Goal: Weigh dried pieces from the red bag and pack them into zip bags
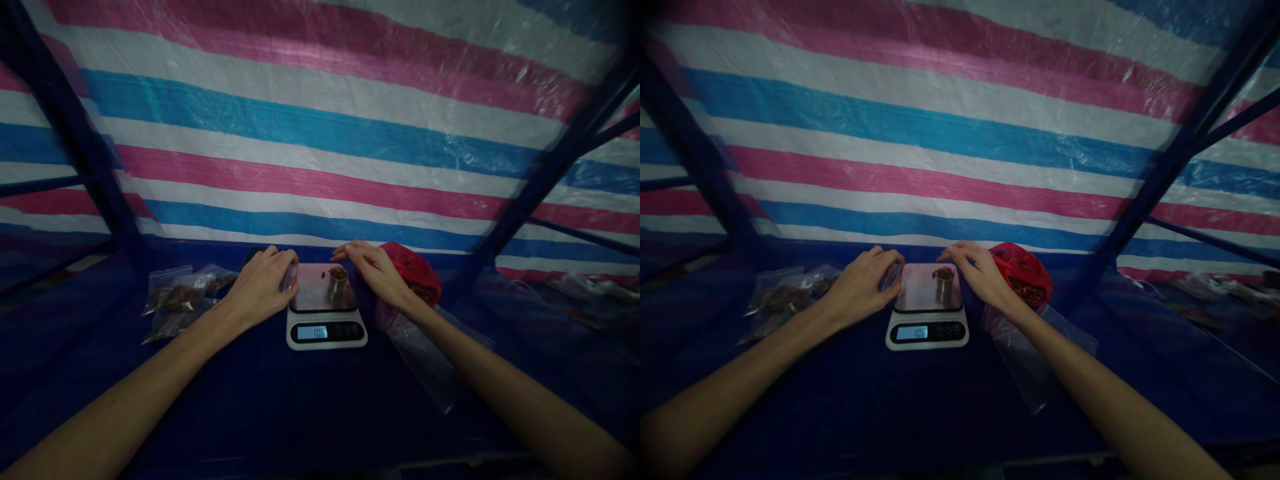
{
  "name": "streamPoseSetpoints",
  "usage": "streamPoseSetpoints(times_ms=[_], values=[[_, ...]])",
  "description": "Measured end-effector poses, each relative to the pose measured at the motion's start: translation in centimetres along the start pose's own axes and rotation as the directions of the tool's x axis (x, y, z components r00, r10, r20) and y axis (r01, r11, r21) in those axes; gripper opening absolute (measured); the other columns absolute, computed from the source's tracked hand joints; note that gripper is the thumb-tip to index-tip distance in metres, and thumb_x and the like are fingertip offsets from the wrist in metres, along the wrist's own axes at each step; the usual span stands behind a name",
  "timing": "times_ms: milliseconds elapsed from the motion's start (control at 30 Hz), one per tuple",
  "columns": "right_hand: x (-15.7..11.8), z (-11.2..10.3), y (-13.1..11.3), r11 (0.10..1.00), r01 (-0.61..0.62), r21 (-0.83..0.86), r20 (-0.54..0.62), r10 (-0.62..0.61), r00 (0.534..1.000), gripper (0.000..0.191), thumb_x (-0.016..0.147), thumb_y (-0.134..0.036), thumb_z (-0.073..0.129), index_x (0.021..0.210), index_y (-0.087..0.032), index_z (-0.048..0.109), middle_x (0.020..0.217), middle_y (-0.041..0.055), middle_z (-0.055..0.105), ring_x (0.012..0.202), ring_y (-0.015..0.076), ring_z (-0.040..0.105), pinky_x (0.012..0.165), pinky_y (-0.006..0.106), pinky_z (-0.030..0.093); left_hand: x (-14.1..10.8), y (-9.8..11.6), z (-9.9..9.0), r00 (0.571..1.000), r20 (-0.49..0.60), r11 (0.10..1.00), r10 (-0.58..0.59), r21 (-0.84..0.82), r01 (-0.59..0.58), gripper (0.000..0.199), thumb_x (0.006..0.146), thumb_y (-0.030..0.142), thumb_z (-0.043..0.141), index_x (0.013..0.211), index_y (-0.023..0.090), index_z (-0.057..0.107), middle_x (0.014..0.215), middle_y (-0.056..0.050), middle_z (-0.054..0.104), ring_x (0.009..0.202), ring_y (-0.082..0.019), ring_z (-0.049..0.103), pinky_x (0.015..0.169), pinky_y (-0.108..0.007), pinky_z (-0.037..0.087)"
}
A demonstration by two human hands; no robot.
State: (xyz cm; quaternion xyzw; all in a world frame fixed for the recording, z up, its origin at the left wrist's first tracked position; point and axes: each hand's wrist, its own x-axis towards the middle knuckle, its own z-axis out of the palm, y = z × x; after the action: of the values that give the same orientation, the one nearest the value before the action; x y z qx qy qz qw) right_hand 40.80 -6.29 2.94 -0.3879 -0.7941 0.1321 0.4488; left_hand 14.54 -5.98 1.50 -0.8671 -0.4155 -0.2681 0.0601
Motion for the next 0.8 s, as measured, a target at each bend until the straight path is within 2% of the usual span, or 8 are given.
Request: streamPoseSetpoints(times_ms=[100, 167, 200, 300, 333, 400, 667, 800], values=[[1.2, -0.3, 1.4, 0.998, -0.060, 0.008, -0.023, 0.060, 0.998, 0.038, 0.104, -0.042, 0.051, 0.093, -0.019, 0.080, 0.099, 0.0078, 0.077, 0.097, 0.0228, 0.069, 0.092, 0.037, 0.049, 0.0, 0.0, 0.0, 1.000, -0.011, 1.000, 0.002, -0.004, -0.002, 0.018, 0.091, 0.025, 0.057, 0.108, 0.019, 0.060, 0.098, -0.007, 0.064, 0.092, -0.026, 0.058, 0.082, -0.040, 0.046], [2.7, -0.4, 2.7, 0.994, -0.105, 0.023, 0.137, 0.101, 0.985, 0.027, 0.096, -0.038, 0.063, 0.091, -0.018, 0.080, 0.094, 0.0074, 0.078, 0.090, 0.0224, 0.070, 0.084, 0.035, 0.051, 0.1, 0.0, 0.1, 1.000, -0.015, 1.000, 0.004, -0.012, -0.004, 0.017, 0.092, 0.024, 0.056, 0.107, 0.019, 0.060, 0.098, -0.007, 0.064, 0.093, -0.026, 0.058, 0.082, -0.039, 0.046], [3.5, -0.4, 3.3, 0.992, -0.123, 0.030, 0.265, 0.110, 0.958, 0.022, 0.091, -0.036, 0.069, 0.091, -0.018, 0.081, 0.092, 0.0071, 0.079, 0.086, 0.0217, 0.070, 0.079, 0.034, 0.052, 0.1, 0.1, 0.1, 1.000, -0.013, 1.000, 0.001, -0.019, -0.001, 0.016, 0.091, 0.024, 0.056, 0.106, 0.019, 0.060, 0.098, -0.007, 0.064, 0.093, -0.025, 0.058, 0.081, -0.039, 0.046], [5.5, -0.2, 4.4, 0.987, -0.152, 0.051, 0.580, 0.094, 0.809, 0.019, 0.084, -0.030, 0.075, 0.096, -0.016, 0.082, 0.090, 0.0068, 0.079, 0.077, 0.0186, 0.070, 0.071, 0.030, 0.052, 0.0, 0.2, 0.1, 1.000, -0.001, 0.999, -0.017, -0.035, 0.017, 0.014, 0.091, 0.023, 0.056, 0.105, 0.019, 0.060, 0.097, -0.007, 0.065, 0.094, -0.025, 0.058, 0.079, -0.038, 0.046], [5.9, 0.0, 4.5, 0.986, -0.155, 0.059, 0.630, 0.083, 0.772, 0.020, 0.084, -0.029, 0.076, 0.097, -0.016, 0.082, 0.090, 0.0069, 0.079, 0.076, 0.0178, 0.069, 0.070, 0.029, 0.052, 0.0, 0.2, 0.1, 1.000, 0.005, 0.999, -0.019, -0.035, 0.019, 0.014, 0.091, 0.023, 0.056, 0.104, 0.019, 0.060, 0.097, -0.007, 0.065, 0.094, -0.025, 0.058, 0.079, -0.038, 0.046], [6.3, 0.2, 4.4, 0.984, -0.157, 0.079, 0.668, 0.064, 0.741, 0.018, 0.083, -0.028, 0.077, 0.095, -0.015, 0.082, 0.090, 0.0070, 0.079, 0.075, 0.0167, 0.069, 0.068, 0.027, 0.052, -0.1, 0.2, 0.1, 1.000, 0.015, 0.999, -0.011, -0.030, 0.011, 0.014, 0.091, 0.022, 0.056, 0.105, 0.019, 0.060, 0.098, -0.007, 0.066, 0.096, -0.026, 0.058, 0.080, -0.039, 0.046], [6.3, 1.2, 4.2, 0.987, -0.089, 0.135, 0.654, -0.021, 0.757, 0.016, 0.080, -0.030, 0.080, 0.088, -0.017, 0.082, 0.088, 0.0062, 0.077, 0.081, 0.0181, 0.069, 0.075, 0.030, 0.053, -0.1, 0.2, 0.2, 1.000, 0.011, 1.000, 0.025, -0.012, -0.025, 0.014, 0.090, 0.021, 0.056, 0.104, 0.019, 0.059, 0.095, -0.006, 0.065, 0.096, -0.026, 0.057, 0.081, -0.040, 0.045], [6.7, 0.8, 4.5, 0.995, -0.077, 0.071, 0.619, 0.017, 0.785, 0.018, 0.081, -0.031, 0.079, 0.089, -0.016, 0.081, 0.088, 0.0060, 0.076, 0.076, 0.0168, 0.068, 0.070, 0.029, 0.051, -0.1, 0.3, 0.2, 1.000, 0.012, 1.000, 0.010, -0.014, -0.010, 0.014, 0.091, 0.022, 0.057, 0.105, 0.019, 0.060, 0.096, -0.006, 0.064, 0.096, -0.026, 0.057, 0.081, -0.040, 0.045]])
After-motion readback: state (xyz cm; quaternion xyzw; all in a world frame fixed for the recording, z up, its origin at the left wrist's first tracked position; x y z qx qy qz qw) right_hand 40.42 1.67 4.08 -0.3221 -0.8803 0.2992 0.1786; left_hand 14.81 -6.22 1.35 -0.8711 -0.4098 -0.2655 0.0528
